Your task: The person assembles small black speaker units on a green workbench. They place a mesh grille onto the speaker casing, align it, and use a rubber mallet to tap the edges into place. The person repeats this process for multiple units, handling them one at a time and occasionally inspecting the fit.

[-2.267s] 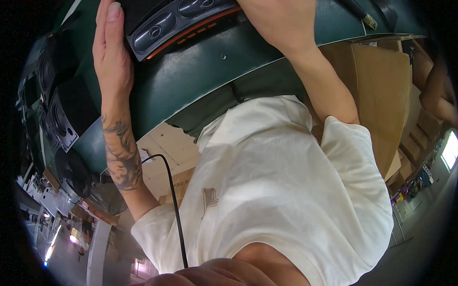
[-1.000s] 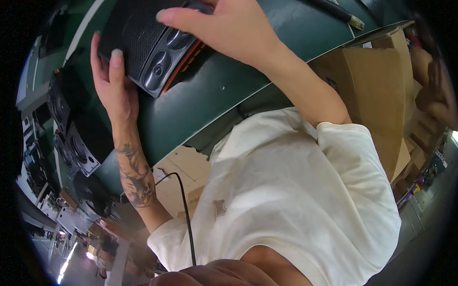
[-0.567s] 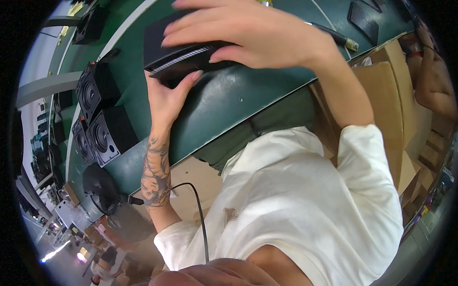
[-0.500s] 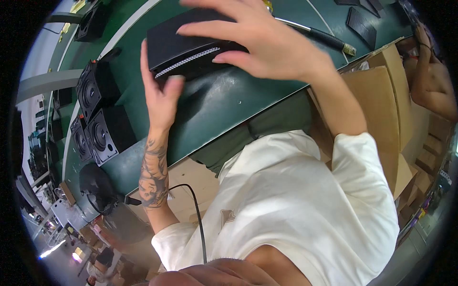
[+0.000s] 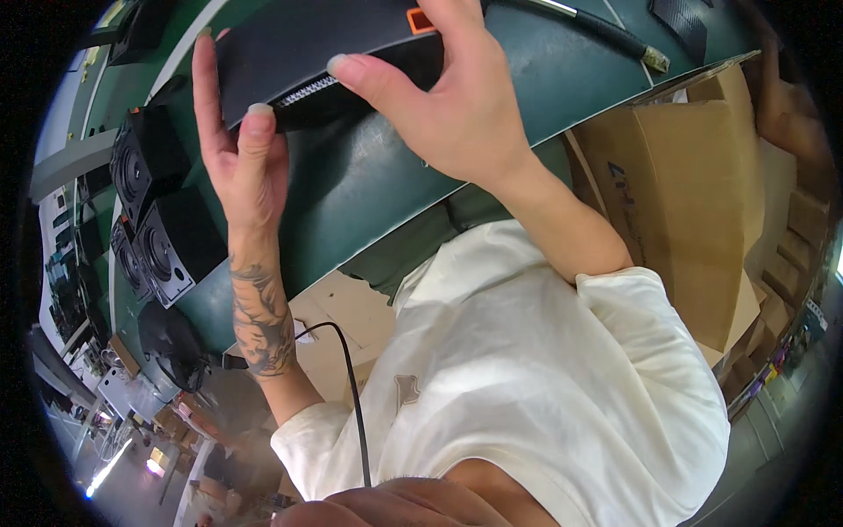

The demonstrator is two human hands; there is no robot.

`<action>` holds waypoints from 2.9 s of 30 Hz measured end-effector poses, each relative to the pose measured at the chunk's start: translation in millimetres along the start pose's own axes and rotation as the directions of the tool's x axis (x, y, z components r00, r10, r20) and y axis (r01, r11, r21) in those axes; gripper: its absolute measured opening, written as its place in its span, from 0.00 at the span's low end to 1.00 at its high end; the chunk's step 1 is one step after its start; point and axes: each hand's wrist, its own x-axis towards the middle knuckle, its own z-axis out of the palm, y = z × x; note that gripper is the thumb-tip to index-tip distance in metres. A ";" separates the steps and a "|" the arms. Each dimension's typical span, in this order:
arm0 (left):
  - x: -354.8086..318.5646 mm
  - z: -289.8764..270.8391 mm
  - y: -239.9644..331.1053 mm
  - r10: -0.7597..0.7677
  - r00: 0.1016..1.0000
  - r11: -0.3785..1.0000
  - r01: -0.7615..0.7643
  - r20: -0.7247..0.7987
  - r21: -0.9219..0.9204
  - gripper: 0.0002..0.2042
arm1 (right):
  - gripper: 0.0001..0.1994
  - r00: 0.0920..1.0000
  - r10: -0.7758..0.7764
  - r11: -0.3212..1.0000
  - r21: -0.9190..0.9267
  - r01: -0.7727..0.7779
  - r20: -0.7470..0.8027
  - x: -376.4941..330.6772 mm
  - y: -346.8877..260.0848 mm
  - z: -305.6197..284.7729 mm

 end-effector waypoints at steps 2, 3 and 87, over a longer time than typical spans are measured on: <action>-0.8 0.9 1.3 -0.024 1.000 1.000 0.024 -0.009 0.000 0.42 | 0.37 1.000 0.002 0.999 -0.040 -0.001 0.023 1.7 -1.8 -2.6; -0.5 1.5 2.6 -0.035 0.999 0.999 0.035 -0.014 0.000 0.41 | 0.37 0.999 0.005 0.998 -0.061 -0.003 0.034 1.8 -2.2 -3.6; 18.5 -2.1 -0.5 -0.078 0.908 0.995 0.097 -0.413 0.024 0.14 | 0.16 0.731 0.538 0.739 0.184 -0.649 0.420 98.1 7.4 24.2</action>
